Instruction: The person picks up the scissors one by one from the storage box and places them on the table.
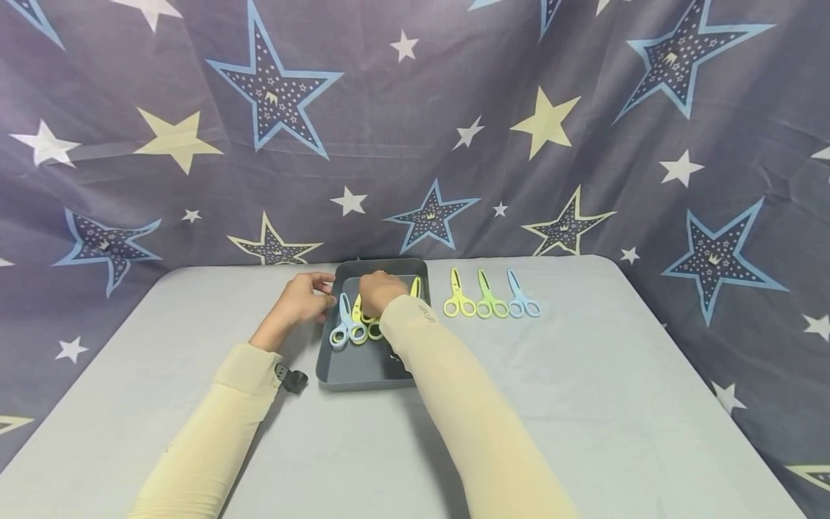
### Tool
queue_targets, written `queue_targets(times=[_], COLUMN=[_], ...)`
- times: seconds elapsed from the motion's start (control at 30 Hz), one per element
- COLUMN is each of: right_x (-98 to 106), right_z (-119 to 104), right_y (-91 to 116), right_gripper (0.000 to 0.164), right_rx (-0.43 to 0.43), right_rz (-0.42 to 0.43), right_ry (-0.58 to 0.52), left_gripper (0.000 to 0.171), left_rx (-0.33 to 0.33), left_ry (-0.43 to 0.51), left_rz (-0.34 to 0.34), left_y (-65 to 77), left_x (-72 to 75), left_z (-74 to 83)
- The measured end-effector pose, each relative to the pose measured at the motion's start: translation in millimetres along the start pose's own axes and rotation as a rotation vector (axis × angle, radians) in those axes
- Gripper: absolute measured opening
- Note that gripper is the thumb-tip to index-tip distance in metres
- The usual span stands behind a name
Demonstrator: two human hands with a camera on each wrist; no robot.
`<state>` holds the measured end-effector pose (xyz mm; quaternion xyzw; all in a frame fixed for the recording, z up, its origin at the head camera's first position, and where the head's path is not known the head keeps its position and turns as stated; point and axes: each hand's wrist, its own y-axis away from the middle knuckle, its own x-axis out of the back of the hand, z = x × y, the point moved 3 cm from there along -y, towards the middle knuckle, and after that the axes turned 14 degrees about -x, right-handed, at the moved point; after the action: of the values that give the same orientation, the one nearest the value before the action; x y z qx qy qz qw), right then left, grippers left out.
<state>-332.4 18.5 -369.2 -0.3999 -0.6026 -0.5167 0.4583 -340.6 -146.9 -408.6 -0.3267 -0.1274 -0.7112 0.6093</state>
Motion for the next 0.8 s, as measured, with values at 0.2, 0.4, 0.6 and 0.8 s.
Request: queue_targets(times=[0.2,0.4,0.6,0.8], right_x=[-2.8,-4.9,-2.3,-0.3], right_z=[-3.9,-5.7,0.0,5.7], right_y=[-1.4,-5.3,1.8,3.6], right_gripper=[0.007,0.009,0.004,0.005], right_rx=[0.02,0.036,0.063,0.105], right_rz=[0.005,-0.001,-0.014,0.008], right_ry=[0.066,0.12,0.148,0.169], left_gripper=[0.054,0.054,0.053,0.053], left_rx=[0.005,-0.003,0.006,0.001], left_ry=[0.0,0.001,-0.008,-0.005], left_rz=[-0.005,-0.003,-0.005,0.001], left_y=[0.3,0.1,0.8,1.1], left_x=[-0.2,-0.2,-0.5,-0.5], left_z=[0.5,0.8,2.5,1.7])
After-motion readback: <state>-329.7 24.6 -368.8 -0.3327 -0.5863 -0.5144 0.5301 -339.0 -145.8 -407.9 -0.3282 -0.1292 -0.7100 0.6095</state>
